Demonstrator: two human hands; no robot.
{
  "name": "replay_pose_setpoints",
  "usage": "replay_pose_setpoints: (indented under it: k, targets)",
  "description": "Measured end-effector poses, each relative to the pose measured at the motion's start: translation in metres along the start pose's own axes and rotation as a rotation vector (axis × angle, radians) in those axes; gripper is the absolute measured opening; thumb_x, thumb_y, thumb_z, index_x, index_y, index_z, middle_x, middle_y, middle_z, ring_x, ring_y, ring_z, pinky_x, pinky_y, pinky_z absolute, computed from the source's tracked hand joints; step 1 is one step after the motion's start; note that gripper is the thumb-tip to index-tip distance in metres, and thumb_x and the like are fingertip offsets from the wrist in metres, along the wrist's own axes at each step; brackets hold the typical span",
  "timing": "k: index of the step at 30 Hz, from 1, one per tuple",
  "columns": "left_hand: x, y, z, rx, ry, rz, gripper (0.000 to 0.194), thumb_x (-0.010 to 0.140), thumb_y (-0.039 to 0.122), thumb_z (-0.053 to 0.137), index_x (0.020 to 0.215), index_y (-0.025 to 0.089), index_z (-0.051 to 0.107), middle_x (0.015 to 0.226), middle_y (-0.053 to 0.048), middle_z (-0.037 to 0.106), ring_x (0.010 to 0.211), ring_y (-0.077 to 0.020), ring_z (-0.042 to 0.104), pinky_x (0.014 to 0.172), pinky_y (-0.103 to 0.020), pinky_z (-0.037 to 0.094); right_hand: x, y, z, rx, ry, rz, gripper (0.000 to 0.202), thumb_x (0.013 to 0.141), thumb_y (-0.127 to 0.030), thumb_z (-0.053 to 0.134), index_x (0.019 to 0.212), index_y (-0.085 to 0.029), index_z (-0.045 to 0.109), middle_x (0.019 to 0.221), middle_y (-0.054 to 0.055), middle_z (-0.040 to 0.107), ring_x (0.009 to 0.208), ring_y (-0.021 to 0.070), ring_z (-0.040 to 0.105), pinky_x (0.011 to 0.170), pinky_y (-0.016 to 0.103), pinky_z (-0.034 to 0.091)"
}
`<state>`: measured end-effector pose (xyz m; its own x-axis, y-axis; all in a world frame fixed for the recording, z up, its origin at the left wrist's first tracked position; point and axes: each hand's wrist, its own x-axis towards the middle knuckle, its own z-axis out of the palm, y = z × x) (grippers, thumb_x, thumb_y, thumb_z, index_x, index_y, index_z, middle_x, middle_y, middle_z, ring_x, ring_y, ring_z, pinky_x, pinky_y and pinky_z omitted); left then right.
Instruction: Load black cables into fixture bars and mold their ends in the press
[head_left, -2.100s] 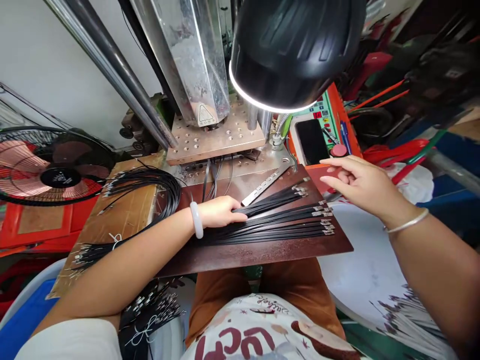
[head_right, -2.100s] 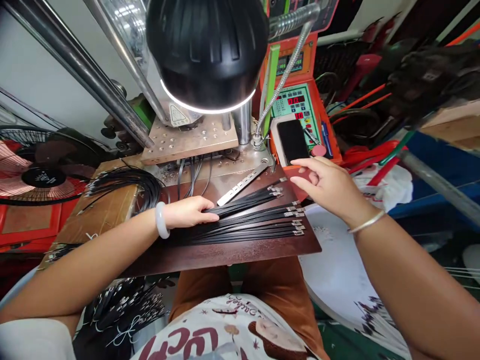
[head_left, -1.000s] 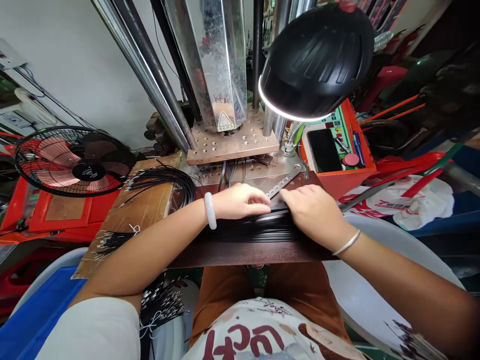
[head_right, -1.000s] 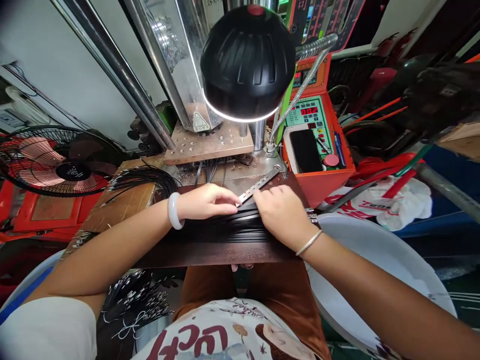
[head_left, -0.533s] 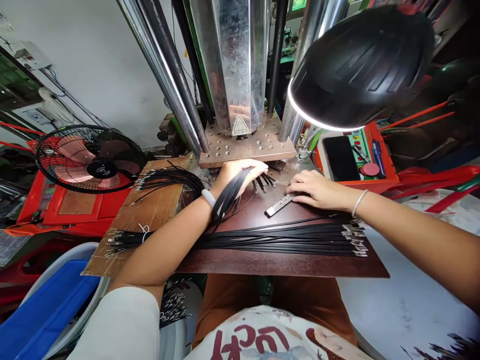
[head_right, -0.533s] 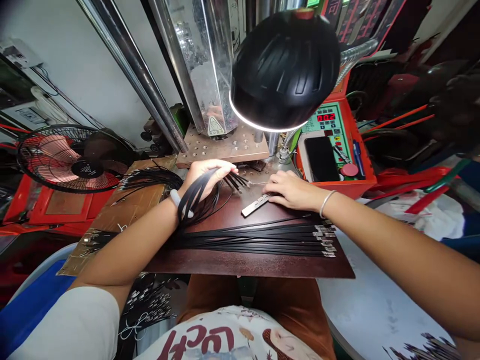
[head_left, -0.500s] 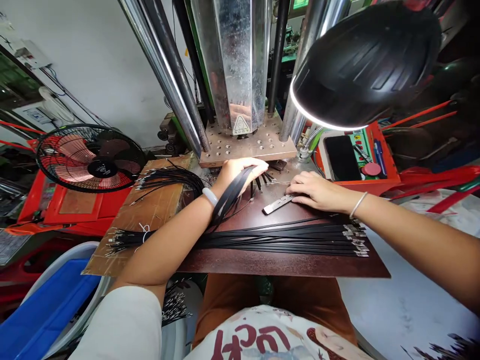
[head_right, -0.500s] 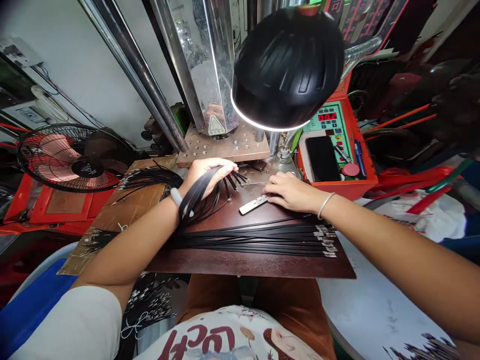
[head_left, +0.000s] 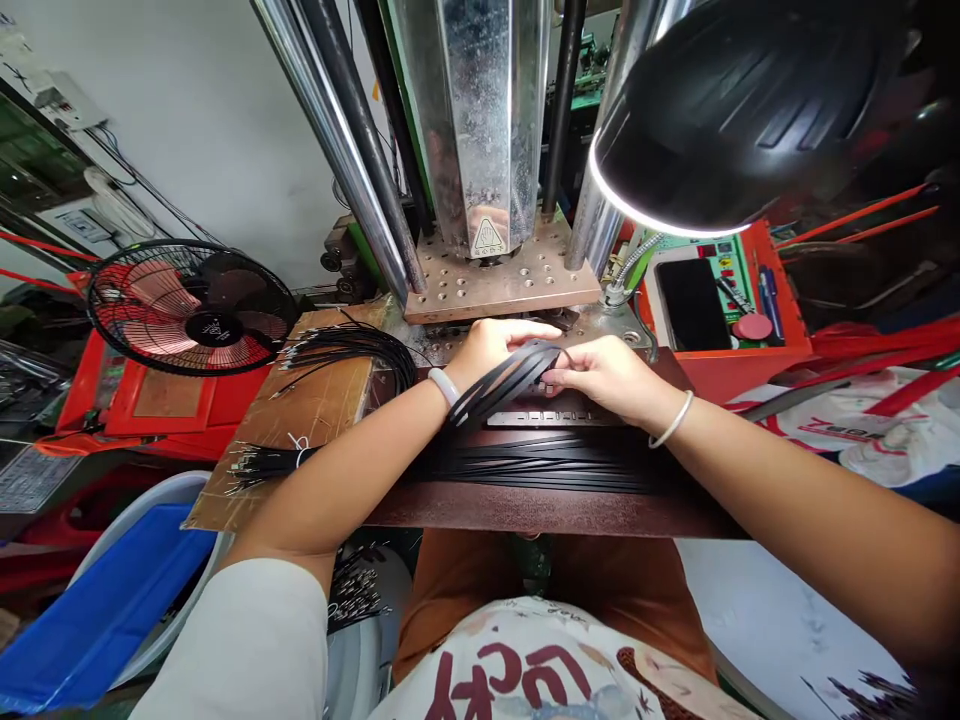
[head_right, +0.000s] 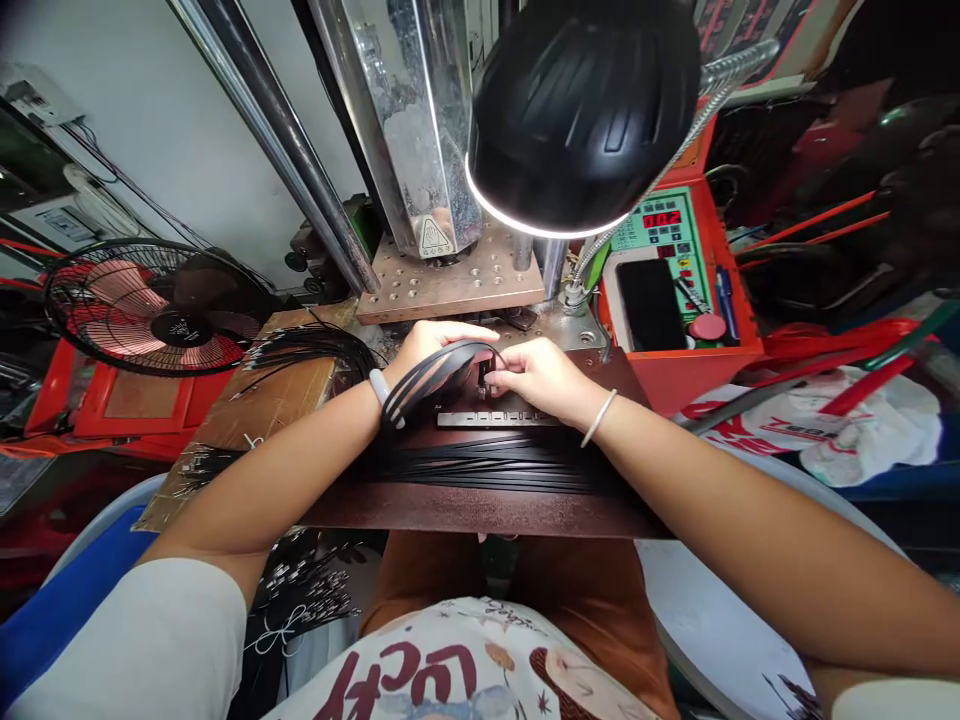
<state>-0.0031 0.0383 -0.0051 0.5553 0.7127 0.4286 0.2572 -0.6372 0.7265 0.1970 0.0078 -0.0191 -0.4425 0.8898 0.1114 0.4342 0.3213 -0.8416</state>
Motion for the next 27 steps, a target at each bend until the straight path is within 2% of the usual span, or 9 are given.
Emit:
replay_pose_setpoints:
  k: [3, 7, 11, 12, 14, 16, 18, 22, 27]
  targets:
    - [-0.002, 0.008, -0.004, 0.029, 0.007, -0.043, 0.018, 0.081, 0.019, 0.067, 0.096, 0.012, 0.075, 0.095, -0.007, 0.076, 0.088, -0.0187, 0.071, 0.083, -0.028, 0.055, -0.003, 0.000, -0.003, -0.072, 0.003, 0.064, 0.027, 0.079, -0.039, 0.060, 0.061, -0.020, 0.066, 0.061, -0.001, 0.067, 0.063, 0.0190, 0.063, 0.062, 0.031, 0.048]
    - [-0.013, 0.008, 0.005, 0.205, 0.073, 0.004, 0.018, 0.086, 0.013, 0.057, 0.090, 0.013, 0.074, 0.091, -0.005, 0.075, 0.084, -0.0160, 0.070, 0.083, -0.026, 0.053, -0.029, 0.006, -0.007, -0.235, 0.102, 0.016, 0.020, 0.078, -0.036, 0.058, 0.068, -0.021, 0.068, 0.064, -0.001, 0.068, 0.062, 0.0182, 0.061, 0.060, 0.030, 0.045]
    - [-0.029, 0.010, 0.025, 0.468, -0.144, -0.044, 0.021, 0.086, 0.007, 0.053, 0.093, 0.013, 0.072, 0.094, -0.008, 0.072, 0.086, -0.0183, 0.068, 0.084, -0.030, 0.054, -0.054, 0.010, 0.000, -0.262, 0.239, -0.108, 0.014, 0.080, -0.028, 0.056, 0.078, -0.020, 0.067, 0.075, 0.002, 0.069, 0.066, 0.0172, 0.061, 0.062, 0.029, 0.046]
    - [-0.033, 0.011, 0.029, 0.507, -0.165, -0.047, 0.021, 0.086, 0.007, 0.053, 0.093, 0.012, 0.072, 0.096, -0.010, 0.072, 0.087, -0.0192, 0.068, 0.083, -0.030, 0.054, -0.057, 0.010, 0.002, -0.253, 0.258, -0.141, 0.013, 0.081, -0.027, 0.057, 0.080, -0.020, 0.067, 0.075, 0.003, 0.067, 0.066, 0.0166, 0.060, 0.061, 0.029, 0.046]
    - [-0.040, 0.014, 0.033, 0.486, -0.075, -0.011, 0.022, 0.088, 0.008, 0.051, 0.096, 0.012, 0.071, 0.098, -0.010, 0.070, 0.088, -0.0191, 0.067, 0.082, -0.030, 0.054, -0.061, 0.012, 0.008, -0.237, 0.257, -0.213, 0.010, 0.083, -0.024, 0.057, 0.082, -0.020, 0.066, 0.073, 0.003, 0.065, 0.065, 0.0159, 0.058, 0.060, 0.028, 0.046]
    - [-0.044, 0.015, 0.035, 0.367, 0.073, 0.052, 0.022, 0.088, 0.008, 0.050, 0.097, 0.014, 0.069, 0.096, -0.007, 0.071, 0.088, -0.0166, 0.067, 0.082, -0.027, 0.053, -0.060, 0.014, 0.013, -0.233, 0.223, -0.297, 0.010, 0.085, -0.019, 0.056, 0.081, -0.021, 0.066, 0.075, 0.003, 0.066, 0.070, 0.0163, 0.059, 0.065, 0.029, 0.047]
    - [-0.047, 0.012, 0.037, 0.262, 0.154, 0.076, 0.021, 0.087, 0.007, 0.050, 0.095, 0.015, 0.068, 0.090, -0.005, 0.072, 0.085, -0.0145, 0.067, 0.082, -0.025, 0.053, -0.059, 0.017, 0.016, -0.248, 0.202, -0.356, 0.012, 0.085, -0.016, 0.056, 0.081, -0.021, 0.065, 0.077, 0.003, 0.066, 0.073, 0.0168, 0.059, 0.068, 0.029, 0.047]
    - [-0.046, 0.004, 0.042, 0.238, 0.116, 0.067, 0.018, 0.083, 0.003, 0.050, 0.087, 0.014, 0.064, 0.084, -0.004, 0.069, 0.079, -0.0143, 0.065, 0.076, -0.024, 0.052, -0.059, 0.019, 0.017, -0.290, 0.206, -0.342, 0.012, 0.085, -0.013, 0.057, 0.082, -0.020, 0.065, 0.076, 0.003, 0.063, 0.072, 0.0167, 0.057, 0.067, 0.030, 0.046]
    - [-0.043, 0.004, 0.040, 0.261, 0.236, 0.131, 0.017, 0.088, 0.007, 0.048, 0.093, 0.013, 0.064, 0.090, -0.007, 0.066, 0.087, -0.0154, 0.062, 0.082, -0.027, 0.052, -0.061, 0.019, 0.019, -0.362, 0.208, -0.369, 0.011, 0.087, -0.013, 0.055, 0.084, -0.018, 0.065, 0.077, 0.005, 0.062, 0.073, 0.0176, 0.056, 0.068, 0.031, 0.045]
